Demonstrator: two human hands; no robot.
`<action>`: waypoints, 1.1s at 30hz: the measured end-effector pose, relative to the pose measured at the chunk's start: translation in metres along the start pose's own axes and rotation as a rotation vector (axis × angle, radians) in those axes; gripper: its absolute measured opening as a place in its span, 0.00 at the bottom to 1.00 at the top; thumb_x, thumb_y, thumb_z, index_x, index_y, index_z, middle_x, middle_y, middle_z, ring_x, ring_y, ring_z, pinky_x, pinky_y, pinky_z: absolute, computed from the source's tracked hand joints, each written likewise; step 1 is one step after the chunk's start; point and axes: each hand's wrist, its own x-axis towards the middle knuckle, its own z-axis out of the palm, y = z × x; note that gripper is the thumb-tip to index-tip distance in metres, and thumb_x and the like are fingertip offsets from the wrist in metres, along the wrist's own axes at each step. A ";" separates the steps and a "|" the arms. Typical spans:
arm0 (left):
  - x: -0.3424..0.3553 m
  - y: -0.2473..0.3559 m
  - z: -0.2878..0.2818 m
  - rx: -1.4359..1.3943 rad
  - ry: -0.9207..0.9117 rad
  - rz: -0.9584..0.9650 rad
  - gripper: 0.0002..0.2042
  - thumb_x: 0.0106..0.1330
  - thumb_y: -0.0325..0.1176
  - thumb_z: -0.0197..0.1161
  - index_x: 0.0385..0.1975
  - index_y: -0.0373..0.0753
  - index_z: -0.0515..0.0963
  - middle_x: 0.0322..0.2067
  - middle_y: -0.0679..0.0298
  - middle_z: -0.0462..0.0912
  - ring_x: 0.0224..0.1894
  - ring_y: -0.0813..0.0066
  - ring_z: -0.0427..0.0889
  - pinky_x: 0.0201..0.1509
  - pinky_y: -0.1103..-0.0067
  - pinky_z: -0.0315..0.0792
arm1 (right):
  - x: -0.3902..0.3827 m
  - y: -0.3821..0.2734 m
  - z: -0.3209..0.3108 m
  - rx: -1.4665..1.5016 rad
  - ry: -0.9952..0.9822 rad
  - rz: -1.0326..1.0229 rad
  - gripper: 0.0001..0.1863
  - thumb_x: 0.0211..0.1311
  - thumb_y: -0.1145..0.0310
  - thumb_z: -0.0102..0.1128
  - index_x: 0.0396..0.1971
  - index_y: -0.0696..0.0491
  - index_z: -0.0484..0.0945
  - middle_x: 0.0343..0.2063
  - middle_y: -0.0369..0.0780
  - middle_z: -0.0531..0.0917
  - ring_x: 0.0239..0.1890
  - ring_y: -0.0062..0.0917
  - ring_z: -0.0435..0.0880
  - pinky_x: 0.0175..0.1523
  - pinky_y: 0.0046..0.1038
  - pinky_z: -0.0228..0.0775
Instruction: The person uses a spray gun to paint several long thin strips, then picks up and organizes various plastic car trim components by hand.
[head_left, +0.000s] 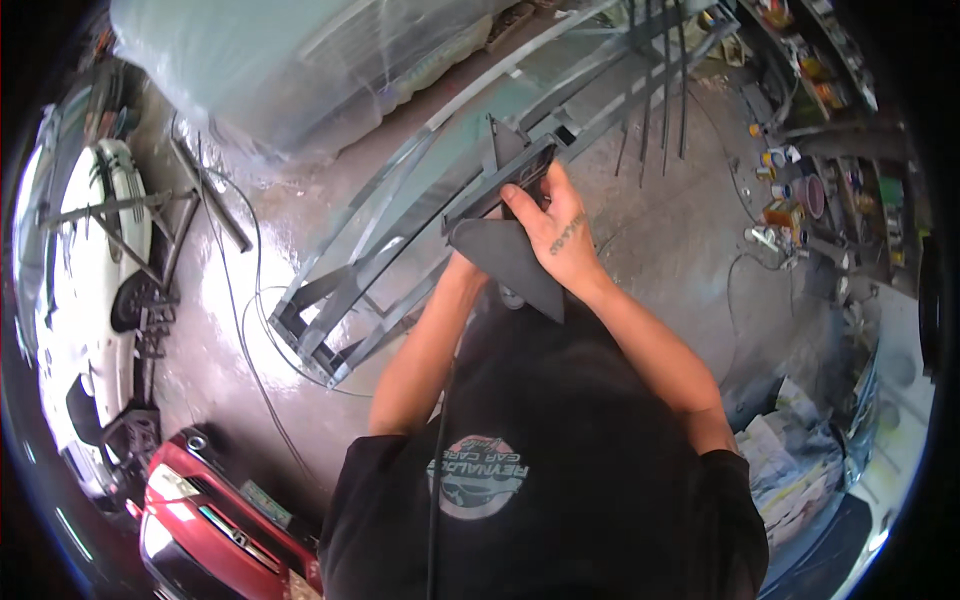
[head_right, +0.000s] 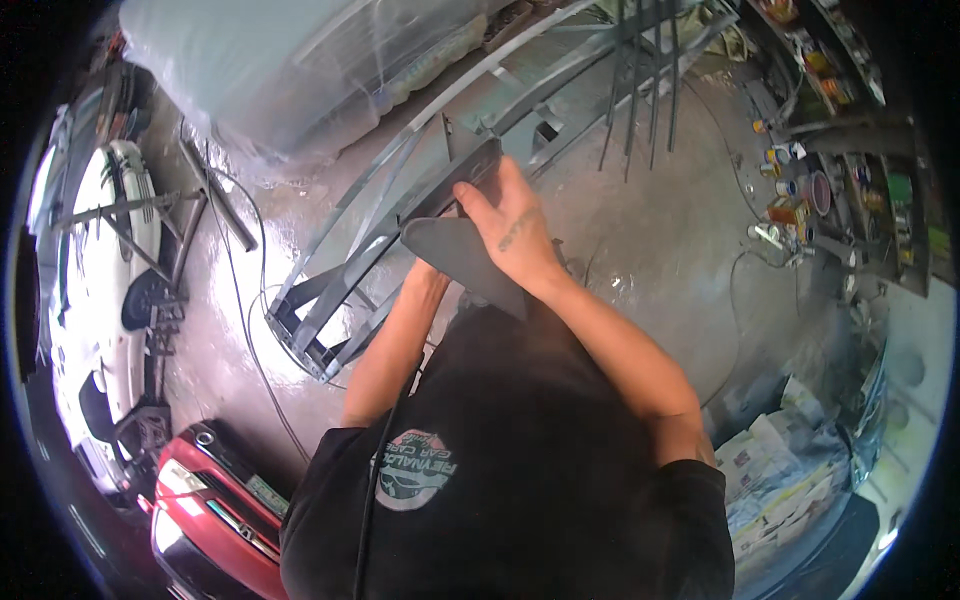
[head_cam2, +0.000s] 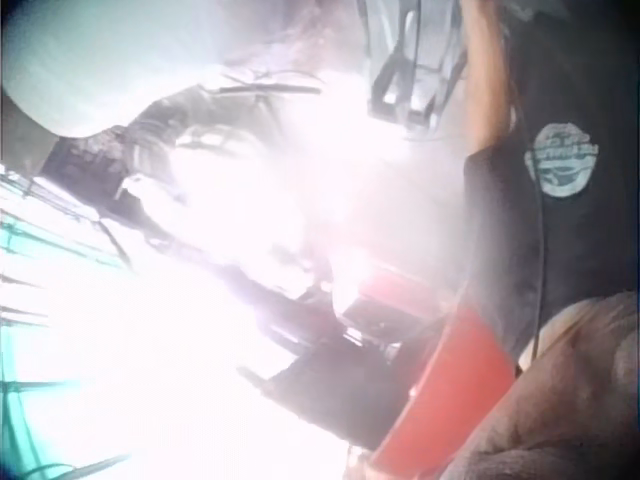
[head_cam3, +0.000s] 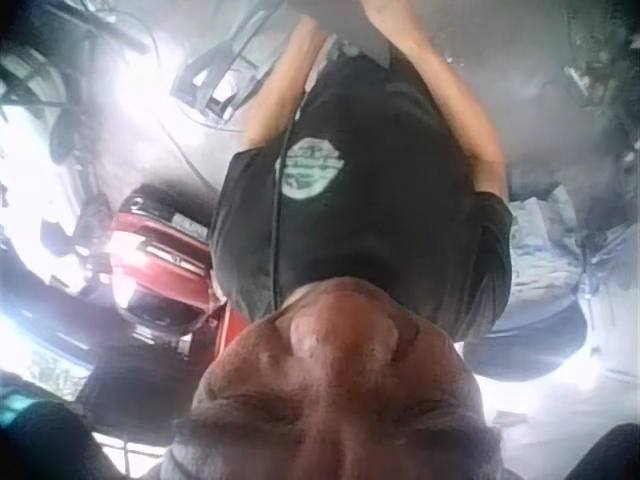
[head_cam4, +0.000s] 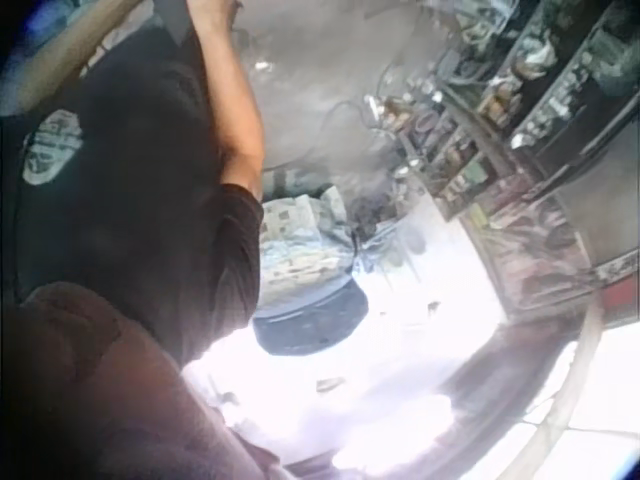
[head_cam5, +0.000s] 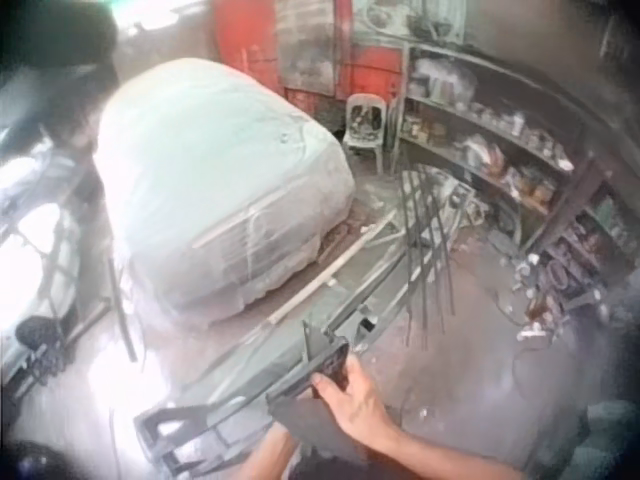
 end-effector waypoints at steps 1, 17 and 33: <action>0.003 0.005 -0.006 -0.016 -0.025 0.023 0.24 0.73 0.38 0.56 0.65 0.34 0.69 0.58 0.54 0.77 0.58 0.65 0.77 0.63 0.70 0.73 | 0.005 0.004 0.007 -0.055 -0.019 0.020 0.16 0.67 0.64 0.62 0.46 0.60 0.73 0.42 0.45 0.83 0.45 0.30 0.82 0.50 0.31 0.72; -0.007 0.056 -0.103 -0.043 0.280 0.276 0.24 0.73 0.41 0.54 0.66 0.38 0.69 0.61 0.56 0.75 0.60 0.64 0.77 0.65 0.69 0.72 | 0.031 0.031 0.103 -0.174 -0.168 -0.063 0.18 0.65 0.60 0.64 0.38 0.60 0.70 0.33 0.55 0.80 0.39 0.54 0.79 0.45 0.45 0.69; -0.026 0.017 -0.117 -0.234 0.342 0.359 0.24 0.73 0.38 0.55 0.66 0.37 0.68 0.63 0.58 0.74 0.62 0.66 0.76 0.65 0.66 0.73 | 0.048 0.074 0.096 -0.123 -0.578 0.037 0.12 0.66 0.66 0.63 0.42 0.59 0.77 0.36 0.40 0.86 0.37 0.22 0.82 0.44 0.29 0.74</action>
